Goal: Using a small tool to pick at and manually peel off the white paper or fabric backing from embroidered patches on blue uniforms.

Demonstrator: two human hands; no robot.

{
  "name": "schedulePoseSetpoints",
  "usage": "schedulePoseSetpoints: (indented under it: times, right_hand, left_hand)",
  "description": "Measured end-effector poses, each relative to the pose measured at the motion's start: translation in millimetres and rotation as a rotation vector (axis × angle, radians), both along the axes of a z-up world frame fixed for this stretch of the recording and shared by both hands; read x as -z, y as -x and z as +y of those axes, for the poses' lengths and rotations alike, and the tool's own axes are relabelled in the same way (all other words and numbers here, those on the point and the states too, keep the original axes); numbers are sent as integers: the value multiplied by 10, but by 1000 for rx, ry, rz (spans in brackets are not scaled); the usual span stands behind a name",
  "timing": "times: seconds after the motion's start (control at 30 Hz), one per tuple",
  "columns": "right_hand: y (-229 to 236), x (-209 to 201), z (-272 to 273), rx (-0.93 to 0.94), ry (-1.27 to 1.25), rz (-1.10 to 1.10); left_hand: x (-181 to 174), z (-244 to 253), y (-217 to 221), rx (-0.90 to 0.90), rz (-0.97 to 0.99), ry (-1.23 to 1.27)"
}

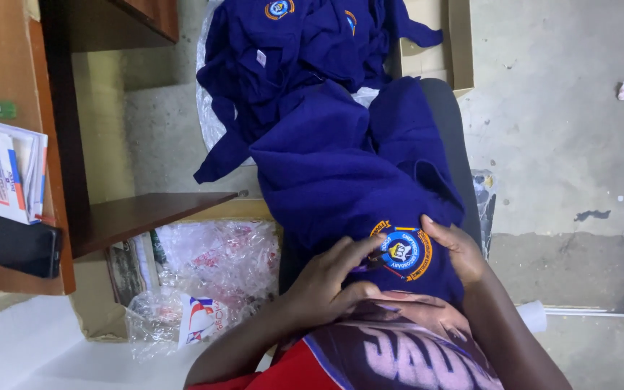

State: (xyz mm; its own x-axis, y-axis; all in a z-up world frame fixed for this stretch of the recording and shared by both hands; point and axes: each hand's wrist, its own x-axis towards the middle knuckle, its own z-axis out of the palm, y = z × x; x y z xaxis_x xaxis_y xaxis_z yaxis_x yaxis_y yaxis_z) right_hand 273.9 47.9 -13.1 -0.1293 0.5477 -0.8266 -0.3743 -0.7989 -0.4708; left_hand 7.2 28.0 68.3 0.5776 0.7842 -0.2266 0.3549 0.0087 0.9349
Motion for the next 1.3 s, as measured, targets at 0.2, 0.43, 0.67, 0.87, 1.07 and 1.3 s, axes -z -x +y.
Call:
schedulePoseSetpoints:
  times: [0.2, 0.43, 0.67, 0.87, 1.07, 1.3]
  right_hand:
    - [-124, 64, -106, 57, -53, 115]
    - [-146, 61, -139, 59, -45, 122]
    - [-114, -43, -124, 49, -62, 72]
    - [-77, -147, -104, 58, -45, -33]
    - [-113, -42, -135, 105, -30, -33]
    - [-17, 14, -121, 171, -185, 420]
  left_hand:
    - [276, -303, -84, -117, 122, -568]
    - [237, -336, -27, -50, 223, -752]
    - [238, -355, -6, 1, 315, -761]
    - [333, -420, -67, -35, 314, -672]
    - [394, -447, -118, -172, 132, -502]
    - [535, -449, -159, -109, 234, -885]
